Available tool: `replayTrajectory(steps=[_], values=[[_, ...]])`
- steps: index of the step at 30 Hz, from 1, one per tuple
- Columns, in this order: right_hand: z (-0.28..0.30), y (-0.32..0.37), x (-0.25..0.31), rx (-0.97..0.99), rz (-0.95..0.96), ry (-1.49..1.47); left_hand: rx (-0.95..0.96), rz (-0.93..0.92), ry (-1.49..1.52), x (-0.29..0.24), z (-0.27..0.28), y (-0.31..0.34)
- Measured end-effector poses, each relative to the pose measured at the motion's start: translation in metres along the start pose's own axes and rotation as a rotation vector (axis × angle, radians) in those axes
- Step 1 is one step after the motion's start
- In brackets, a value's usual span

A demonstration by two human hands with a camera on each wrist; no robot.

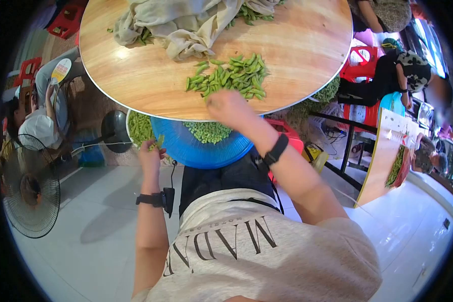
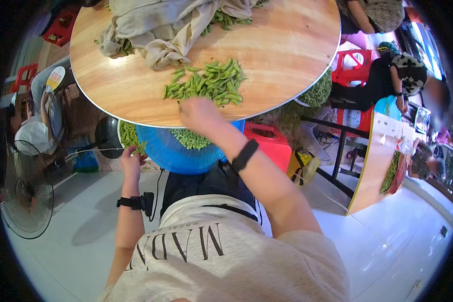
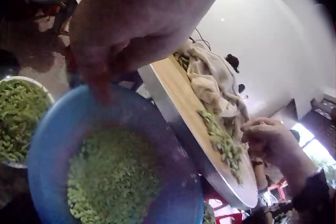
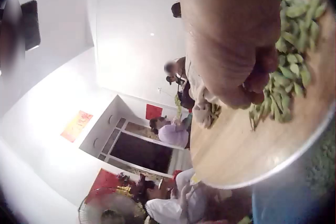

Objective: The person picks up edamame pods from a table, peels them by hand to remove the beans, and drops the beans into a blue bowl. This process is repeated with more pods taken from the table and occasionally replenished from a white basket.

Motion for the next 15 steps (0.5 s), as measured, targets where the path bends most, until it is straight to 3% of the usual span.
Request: replayTrajectory(steps=[3, 6, 9, 12, 14, 15], values=[[0.016, -0.055, -0.017, -0.222, 0.044, 0.081, -0.039, 0.037, -0.004, -0.014, 0.004, 0.006], [0.002, -0.085, -0.034, -0.068, 0.112, 0.171, -0.01, 0.006, 0.012, -0.017, 0.0, 0.014], [0.0, -0.096, -0.038, 0.04, 0.037, 0.271, 0.078, 0.002, 0.119, -0.033, -0.014, 0.032], [0.012, -0.092, -0.041, -0.042, 0.132, 0.107, 0.205, 0.012, 0.234, -0.068, -0.025, 0.047], [0.028, -0.085, -0.024, 0.136, 0.107, -0.038, 0.277, 0.011, 0.298, -0.1, -0.032, 0.056], [0.039, -0.081, -0.01, 0.221, 0.092, -0.111, 0.201, -0.193, 0.194, -0.121, -0.036, 0.062]])
Point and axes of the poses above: each hand's wrist, its own y-axis away from the middle knuckle, its own z-axis out of the back of the hand, x = y × z, the point moved 3 cm from there along -y, towards the middle knuckle, and after that the axes turned 4 degrees about -x, right-handed, at the moved point
